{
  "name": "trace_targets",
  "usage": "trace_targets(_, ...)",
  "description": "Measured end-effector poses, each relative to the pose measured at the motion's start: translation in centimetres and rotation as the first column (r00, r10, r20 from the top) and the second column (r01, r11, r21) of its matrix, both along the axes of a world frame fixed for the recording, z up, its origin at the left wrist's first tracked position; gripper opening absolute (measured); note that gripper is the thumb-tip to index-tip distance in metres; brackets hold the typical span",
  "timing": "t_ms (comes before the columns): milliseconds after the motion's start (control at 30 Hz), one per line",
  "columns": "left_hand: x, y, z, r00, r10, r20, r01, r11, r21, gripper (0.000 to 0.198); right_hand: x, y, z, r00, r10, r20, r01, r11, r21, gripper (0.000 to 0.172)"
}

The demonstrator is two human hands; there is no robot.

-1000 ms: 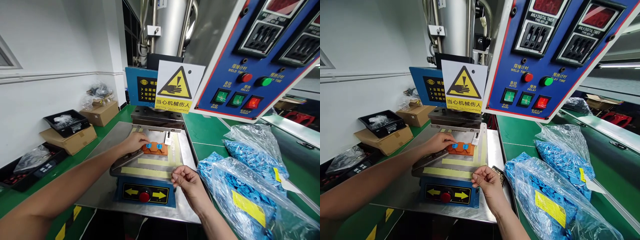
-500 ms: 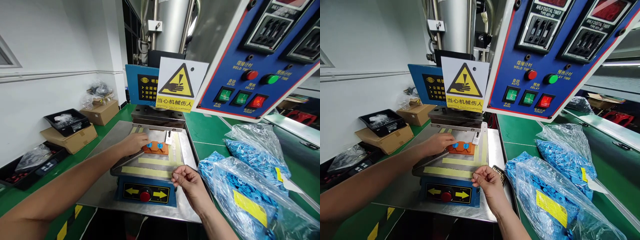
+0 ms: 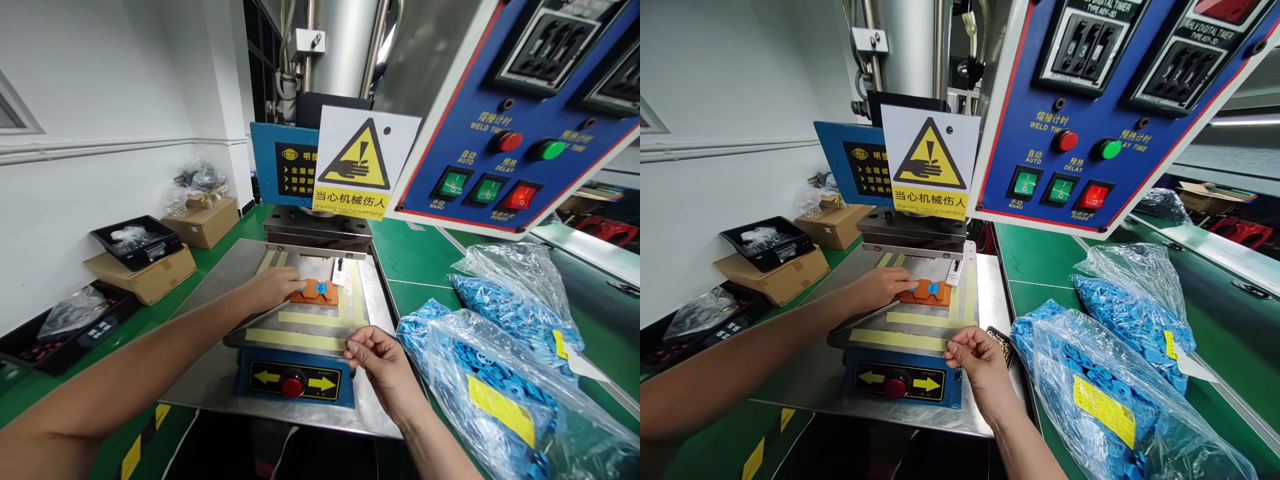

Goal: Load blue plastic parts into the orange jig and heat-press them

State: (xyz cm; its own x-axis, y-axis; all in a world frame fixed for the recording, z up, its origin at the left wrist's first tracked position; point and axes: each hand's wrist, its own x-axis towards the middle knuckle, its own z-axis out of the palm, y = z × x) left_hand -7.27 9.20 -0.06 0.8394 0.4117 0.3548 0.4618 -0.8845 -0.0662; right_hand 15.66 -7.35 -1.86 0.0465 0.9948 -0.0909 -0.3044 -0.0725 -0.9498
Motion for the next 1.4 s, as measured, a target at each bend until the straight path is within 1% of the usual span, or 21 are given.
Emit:
trace_targets(100, -0.04, 0.23, 0.0, 1.0, 0.019, 0.003, -0.018, 0.998, -0.059, 0.041, 0.01, -0.05, -0.07, 1.0, -0.009, -0.009, 0.009, 1.0, -0.006, 0.028)
trace_targets(167, -0.01, 0.37, 0.05, 0.999, 0.029, 0.034, -0.026, 0.994, -0.104, 0.043, 0.01, -0.1, -0.08, 1.0, -0.009, -0.009, 0.009, 1.0, -0.008, 0.028)
trace_targets(367, 0.31, 0.41, 0.41, 0.984, 0.115, 0.133, -0.076, 0.961, -0.265, 0.039, -0.04, -0.16, 0.01, 1.0, -0.005, -0.01, 0.005, 1.0, -0.009, 0.028)
trace_targets(533, 0.43, 0.17, 0.59, 0.962, 0.163, 0.22, -0.075, 0.929, -0.362, 0.034, -0.05, -0.06, 0.1, 1.0, -0.002, -0.012, 0.002, 1.0, -0.008, 0.028)
trace_targets(667, 0.48, 0.12, 0.39, 0.954, 0.175, 0.245, -0.085, 0.936, -0.342, 0.031, -0.02, -0.04, 0.02, 1.0, -0.006, -0.011, 0.006, 1.0, -0.013, 0.028)
trace_targets(867, 0.5, 0.43, 0.0, 0.977, 0.112, 0.179, -0.066, 0.967, -0.244, 0.033, -0.01, -0.11, -0.03, 1.0, -0.002, -0.028, 0.001, 1.0, -0.015, 0.027)
trace_targets(1033, 0.31, 0.33, 0.14, 0.995, 0.081, 0.052, -0.074, 0.988, -0.133, 0.036, -0.05, -0.07, 0.14, 0.999, -0.009, -0.036, 0.008, 1.0, -0.023, 0.028)
trace_targets(1167, 0.23, 0.01, 0.48, 0.992, 0.115, -0.057, -0.118, 0.991, -0.064, 0.038, -0.14, -0.15, 0.34, 0.996, -0.005, -0.088, 0.001, 0.999, -0.043, 0.027)
trace_targets(1267, 0.21, -0.21, 0.64, 0.99, 0.137, -0.04, -0.141, 0.984, -0.106, 0.037, -0.26, -0.32, 0.49, 0.982, -0.011, -0.186, -0.005, 0.996, -0.087, 0.026)
trace_targets(1400, 0.41, -0.48, 0.8, 0.977, 0.195, 0.089, -0.165, 0.949, -0.269, 0.032, -0.46, -0.63, 0.7, 0.954, -0.03, -0.298, -0.013, 0.99, -0.141, 0.026)
